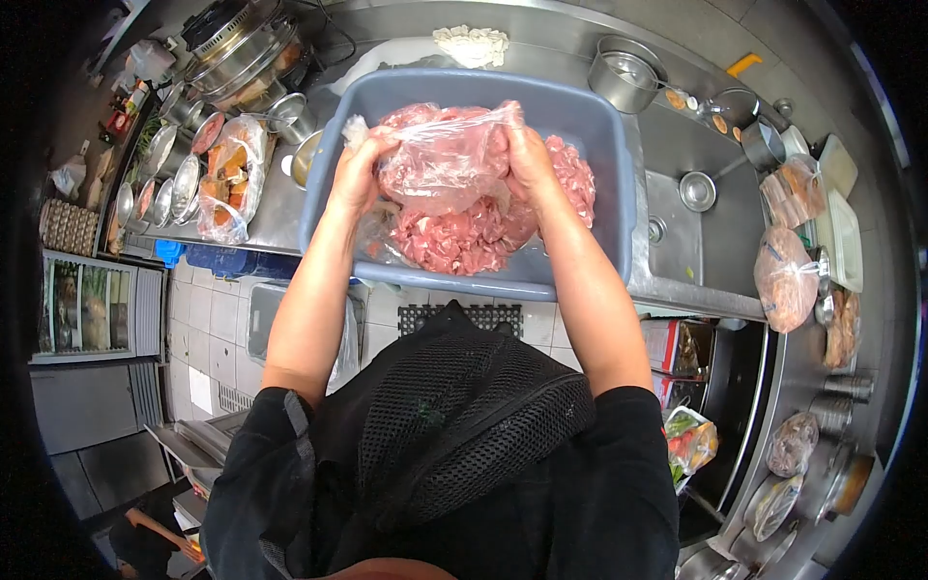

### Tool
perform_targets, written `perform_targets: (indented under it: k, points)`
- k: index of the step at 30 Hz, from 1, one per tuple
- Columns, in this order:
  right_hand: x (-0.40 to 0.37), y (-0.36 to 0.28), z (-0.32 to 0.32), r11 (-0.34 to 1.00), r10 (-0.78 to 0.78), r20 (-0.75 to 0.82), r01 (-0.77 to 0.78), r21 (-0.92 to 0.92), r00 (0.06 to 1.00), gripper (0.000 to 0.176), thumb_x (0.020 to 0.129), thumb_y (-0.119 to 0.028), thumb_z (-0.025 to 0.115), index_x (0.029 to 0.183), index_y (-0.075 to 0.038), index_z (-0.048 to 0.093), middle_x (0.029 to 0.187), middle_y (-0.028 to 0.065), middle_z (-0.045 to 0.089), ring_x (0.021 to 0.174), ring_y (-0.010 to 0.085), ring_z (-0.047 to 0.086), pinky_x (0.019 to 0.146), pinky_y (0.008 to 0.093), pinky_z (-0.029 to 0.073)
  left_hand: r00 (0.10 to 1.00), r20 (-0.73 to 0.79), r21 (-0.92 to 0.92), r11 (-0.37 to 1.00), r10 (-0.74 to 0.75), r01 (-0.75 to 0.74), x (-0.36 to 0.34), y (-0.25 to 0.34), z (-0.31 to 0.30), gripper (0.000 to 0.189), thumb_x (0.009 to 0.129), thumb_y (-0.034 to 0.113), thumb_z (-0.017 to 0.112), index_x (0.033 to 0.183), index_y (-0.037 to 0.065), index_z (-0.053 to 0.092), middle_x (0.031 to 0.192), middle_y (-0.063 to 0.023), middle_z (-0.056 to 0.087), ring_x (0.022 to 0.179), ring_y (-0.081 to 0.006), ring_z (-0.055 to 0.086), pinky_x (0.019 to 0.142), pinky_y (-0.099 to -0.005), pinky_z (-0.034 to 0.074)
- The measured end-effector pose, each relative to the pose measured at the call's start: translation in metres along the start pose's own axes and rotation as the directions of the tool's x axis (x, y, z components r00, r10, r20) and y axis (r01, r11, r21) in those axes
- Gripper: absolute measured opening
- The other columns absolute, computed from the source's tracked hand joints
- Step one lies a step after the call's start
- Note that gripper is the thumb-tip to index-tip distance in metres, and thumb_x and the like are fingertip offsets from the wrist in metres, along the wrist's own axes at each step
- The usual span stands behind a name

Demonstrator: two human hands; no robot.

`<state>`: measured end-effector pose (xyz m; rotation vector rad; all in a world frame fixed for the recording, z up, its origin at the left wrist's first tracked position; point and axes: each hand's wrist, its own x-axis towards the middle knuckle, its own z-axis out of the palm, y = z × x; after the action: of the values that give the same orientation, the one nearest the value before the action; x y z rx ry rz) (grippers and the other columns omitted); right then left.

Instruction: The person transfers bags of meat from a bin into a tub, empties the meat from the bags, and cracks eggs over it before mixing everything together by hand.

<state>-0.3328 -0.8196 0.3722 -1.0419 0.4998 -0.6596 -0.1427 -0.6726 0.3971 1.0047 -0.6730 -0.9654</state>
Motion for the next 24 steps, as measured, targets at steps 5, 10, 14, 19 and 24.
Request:
perform_targets:
  k: [5, 10, 14, 19, 24]
  points:
    - [-0.008, -0.004, 0.007, 0.925, -0.125, 0.166, 0.055, 0.376, 0.978, 0.04, 0.095, -0.043, 0.04, 0.08, -0.009, 0.053, 0.08, 0.0067, 0.057, 0.08, 0.0213, 0.056, 0.077, 0.0363, 0.047, 0.919, 0.373, 0.827, 0.402, 0.128, -0.392, -0.006, 0.023, 0.017, 0.032, 0.077, 0.025, 0.065, 0.104, 0.007, 0.065, 0.098, -0.0087, 0.061, 0.094, -0.0237, 0.059, 0.082, -0.0343, 0.045]
    - [-0.011, -0.003, 0.014, 0.996, -0.085, 0.258, 0.078, 0.038, 0.962, 0.025, 0.094, -0.026, 0.047, 0.1, -0.003, 0.055, 0.104, 0.0123, 0.059, 0.102, 0.0246, 0.058, 0.087, 0.0367, 0.047, 0.939, 0.342, 0.938, -0.084, 0.044, -0.337, -0.013, 0.042, -0.013, 0.019, 0.073, 0.021, 0.065, 0.082, 0.003, 0.065, 0.089, -0.015, 0.057, 0.088, -0.0324, 0.057, 0.077, -0.0393, 0.045]
    - [0.004, 0.009, -0.017, 0.908, -0.049, 0.07, 0.074, -0.413, 0.996, 0.025, 0.085, -0.009, 0.048, 0.107, -0.003, 0.058, 0.109, 0.0114, 0.06, 0.101, 0.0276, 0.059, 0.085, 0.0377, 0.049, 0.953, 0.178, 0.927, -0.284, -0.244, -0.246, -0.035, 0.049, -0.032, 0.029, 0.071, 0.021, 0.066, 0.091, -0.001, 0.063, 0.098, -0.0197, 0.056, 0.096, -0.0349, 0.055, 0.083, -0.0401, 0.044]
    - [-0.004, 0.014, -0.019, -0.133, 0.021, -0.011, -0.008, -0.991, 1.0, 0.039, 0.076, -0.006, 0.053, 0.114, -0.006, 0.057, 0.118, 0.0175, 0.056, 0.111, 0.0319, 0.053, 0.093, 0.0377, 0.043, 0.905, 0.283, 0.931, -0.136, -0.319, -0.339, -0.036, 0.042, -0.01, 0.051, 0.072, 0.023, 0.067, 0.117, 0.003, 0.055, 0.12, -0.0206, 0.053, 0.11, -0.0343, 0.051, 0.093, -0.0391, 0.041]
    - [0.003, 0.02, -0.037, -0.086, -0.132, -0.014, -0.026, -0.996, 0.991, 0.033, 0.076, -0.008, 0.054, 0.109, -0.009, 0.059, 0.108, 0.0167, 0.061, 0.103, 0.0313, 0.057, 0.088, 0.0382, 0.044, 0.846, 0.365, 0.93, 0.191, -0.388, -0.314, 0.006, -0.01, 0.057, 0.035, 0.082, 0.022, 0.056, 0.111, 0.003, 0.059, 0.104, -0.0211, 0.061, 0.1, -0.0346, 0.057, 0.088, -0.04, 0.044]
